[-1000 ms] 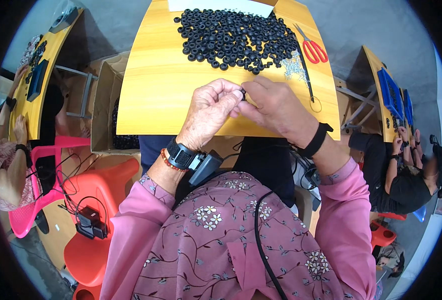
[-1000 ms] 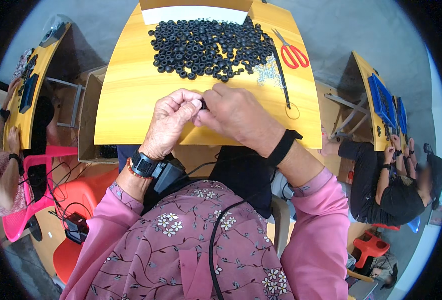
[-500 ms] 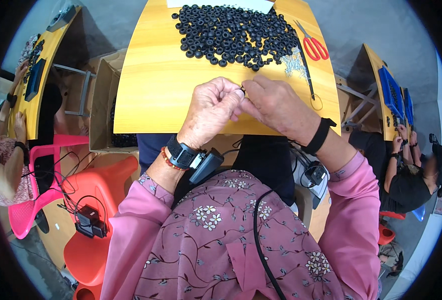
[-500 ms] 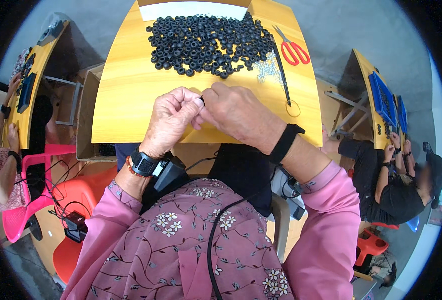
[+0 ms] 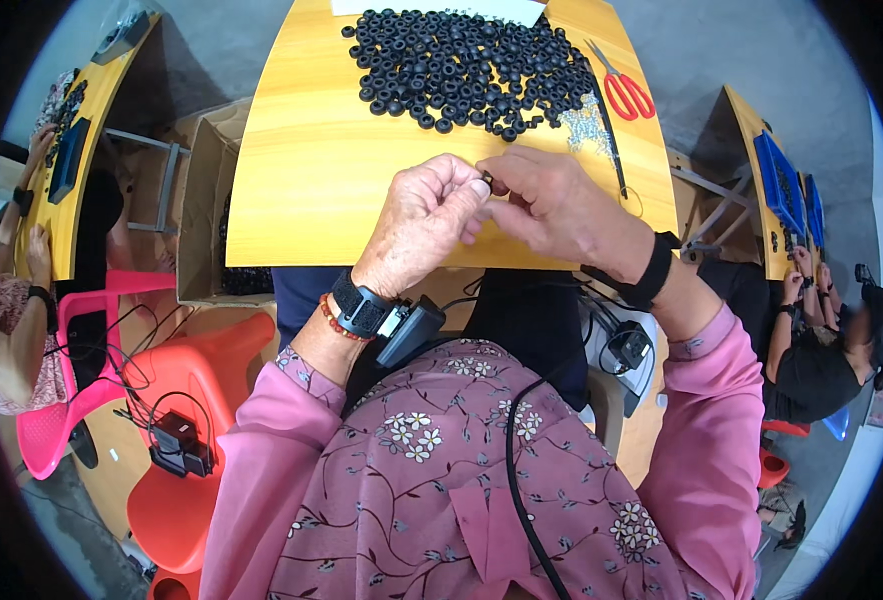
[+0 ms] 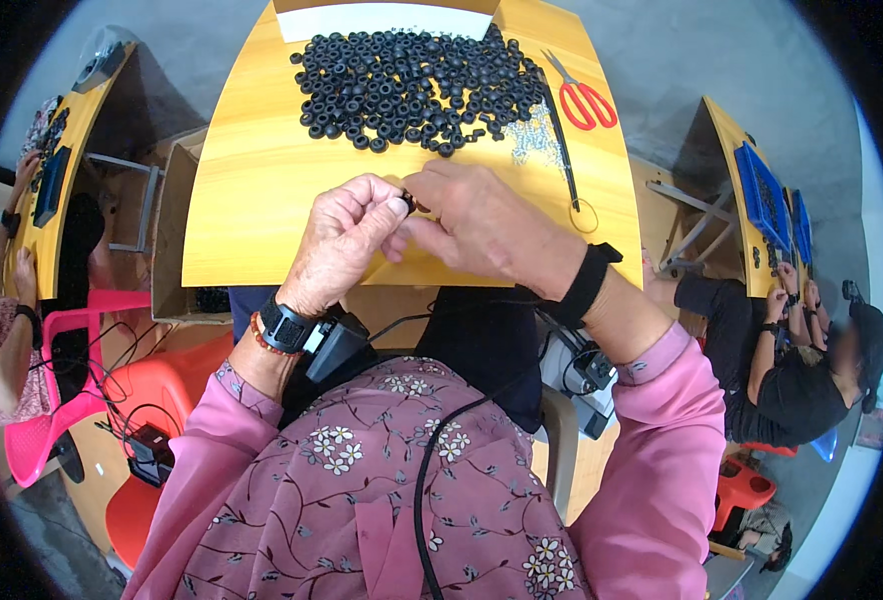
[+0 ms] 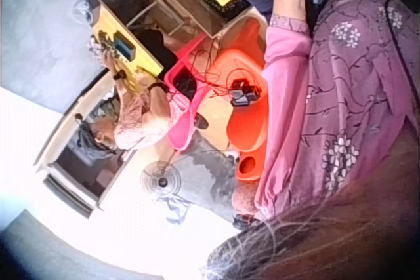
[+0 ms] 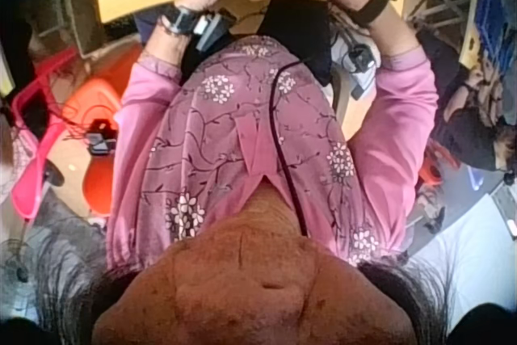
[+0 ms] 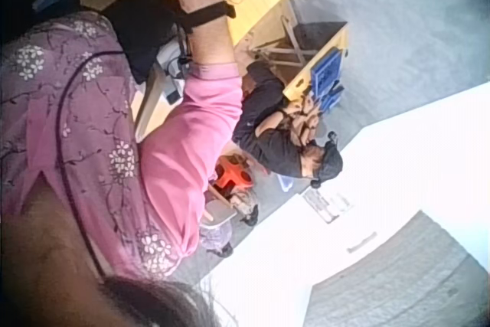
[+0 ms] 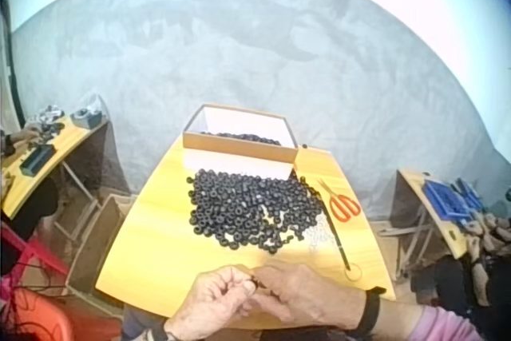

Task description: Assembling small black rubber grommets by inserting metal pins into them.

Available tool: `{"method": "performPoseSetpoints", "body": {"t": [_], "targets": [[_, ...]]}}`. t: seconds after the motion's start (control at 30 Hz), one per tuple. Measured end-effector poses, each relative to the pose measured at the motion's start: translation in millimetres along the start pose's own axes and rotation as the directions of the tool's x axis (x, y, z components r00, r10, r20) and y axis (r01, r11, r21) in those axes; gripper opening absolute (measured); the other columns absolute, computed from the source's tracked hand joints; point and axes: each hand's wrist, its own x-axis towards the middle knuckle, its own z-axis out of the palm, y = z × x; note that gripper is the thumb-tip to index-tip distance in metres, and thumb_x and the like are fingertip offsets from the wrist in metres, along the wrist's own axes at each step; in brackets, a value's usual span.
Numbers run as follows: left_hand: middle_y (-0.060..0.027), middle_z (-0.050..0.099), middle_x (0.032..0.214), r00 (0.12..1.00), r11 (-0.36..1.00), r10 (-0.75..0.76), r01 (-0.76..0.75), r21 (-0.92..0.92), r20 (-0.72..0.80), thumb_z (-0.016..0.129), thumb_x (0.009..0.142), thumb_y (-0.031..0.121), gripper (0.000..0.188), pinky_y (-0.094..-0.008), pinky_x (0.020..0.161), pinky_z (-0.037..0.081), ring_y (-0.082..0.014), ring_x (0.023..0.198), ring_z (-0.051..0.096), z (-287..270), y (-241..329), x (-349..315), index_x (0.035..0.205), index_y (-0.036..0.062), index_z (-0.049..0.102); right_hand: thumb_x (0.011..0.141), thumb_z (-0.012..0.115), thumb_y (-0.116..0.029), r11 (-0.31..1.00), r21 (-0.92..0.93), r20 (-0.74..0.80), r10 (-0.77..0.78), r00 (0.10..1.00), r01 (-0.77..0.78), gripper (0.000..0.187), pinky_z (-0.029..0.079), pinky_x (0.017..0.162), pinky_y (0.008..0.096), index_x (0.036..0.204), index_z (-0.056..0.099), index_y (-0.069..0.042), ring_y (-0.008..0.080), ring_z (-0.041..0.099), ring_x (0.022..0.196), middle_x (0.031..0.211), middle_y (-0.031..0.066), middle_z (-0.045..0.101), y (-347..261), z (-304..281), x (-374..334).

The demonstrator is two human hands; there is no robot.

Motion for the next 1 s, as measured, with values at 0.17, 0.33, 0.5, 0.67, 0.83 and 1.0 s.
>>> {"method": "performPoseSetpoints", "body": {"t": [0.17, 0.33, 0.5, 0.67, 0.83, 1.0], "targets": [[0.0017, 0.060, 0.075, 0.999, 0.998, 0.019, -0.021, 0.066, 0.030, 0.058, 0.102, 0.019, 0.018, -0.0208, 0.056, 0.046, -0.0043, 0.061, 0.053, 0.0, 0.6, -0.3, 0.093, 0.0038, 0.061, 0.087, 0.068, -0.014, 0.999, -0.002, -0.016, -0.041, 0.999, 0.041, 0.017, 0.050, 0.071, 0.0454, 0.095, 0.060, -0.001, 0.0372, 0.062, 0.082, 0.083, 0.0160, 0.060, 2.3, -2.9, -1.3], [0.0042, 0.057, 0.074, 0.996, 0.994, 0.040, -0.048, 0.101, 0.079, 0.059, 0.101, 0.021, 0.018, -0.0198, 0.054, 0.042, -0.0030, 0.059, 0.047, -4.2, -0.1, 0.1, 0.093, 0.0053, 0.060, 0.087, 0.067, -0.014, 1.000, -0.002, -0.013, 0.009, 1.000, -0.009, 0.017, 0.050, 0.071, 0.0453, 0.096, 0.060, -0.001, 0.0375, 0.062, 0.081, 0.084, 0.0159, 0.061, -4.2, 0.8, -4.1], [0.0051, 0.055, 0.074, 0.995, 0.988, 0.064, -0.073, 0.136, 0.072, 0.058, 0.102, 0.022, 0.018, -0.0200, 0.053, 0.041, -0.0027, 0.059, 0.047, -0.1, -0.6, -1.4, 0.095, 0.0051, 0.059, 0.087, 0.067, -0.012, 0.999, -0.021, 0.034, 0.035, 0.999, -0.035, 0.015, 0.050, 0.071, 0.0456, 0.094, 0.061, 0.000, 0.0385, 0.063, 0.081, 0.085, 0.0175, 0.063, -6.0, -5.0, -2.5], [0.0054, 0.053, 0.074, 0.995, 0.991, 0.057, -0.067, 0.115, 0.088, 0.058, 0.102, 0.021, 0.017, -0.0198, 0.054, 0.041, -0.0028, 0.060, 0.047, -3.4, -2.8, -1.3, 0.098, 0.0048, 0.059, 0.089, 0.063, -0.011, 0.994, 0.074, 0.088, 0.069, 0.994, -0.076, 0.013, 0.050, 0.068, 0.0451, 0.094, 0.063, 0.000, 0.0381, 0.064, 0.079, 0.083, 0.0190, 0.064, -9.3, -18.8, 0.9], [0.0052, 0.053, 0.074, 0.994, 0.992, 0.072, -0.080, 0.094, 0.083, 0.058, 0.102, 0.019, 0.015, -0.0198, 0.054, 0.041, -0.0027, 0.060, 0.047, -2.5, -4.2, -1.6, 0.099, 0.0046, 0.058, 0.092, 0.062, -0.012, 0.944, 0.271, 0.124, 0.161, 0.979, -0.189, 0.014, 0.050, 0.060, 0.0400, 0.094, 0.065, 0.001, 0.0322, 0.064, 0.067, 0.077, 0.0179, 0.063, -3.5, -21.7, 2.9], [0.0050, 0.053, 0.074, 0.993, 0.988, 0.094, -0.102, 0.115, 0.068, 0.058, 0.102, 0.018, 0.013, -0.0194, 0.054, 0.040, -0.0025, 0.059, 0.046, -1.7, -4.5, -2.6, 0.100, 0.0047, 0.059, 0.092, 0.063, -0.012, 0.950, 0.250, 0.128, 0.159, 0.979, -0.187, 0.014, 0.048, 0.057, 0.0368, 0.088, 0.066, 0.001, 0.0284, 0.061, 0.062, 0.072, 0.0142, 0.061, 2.6, -20.9, 4.6]]}}
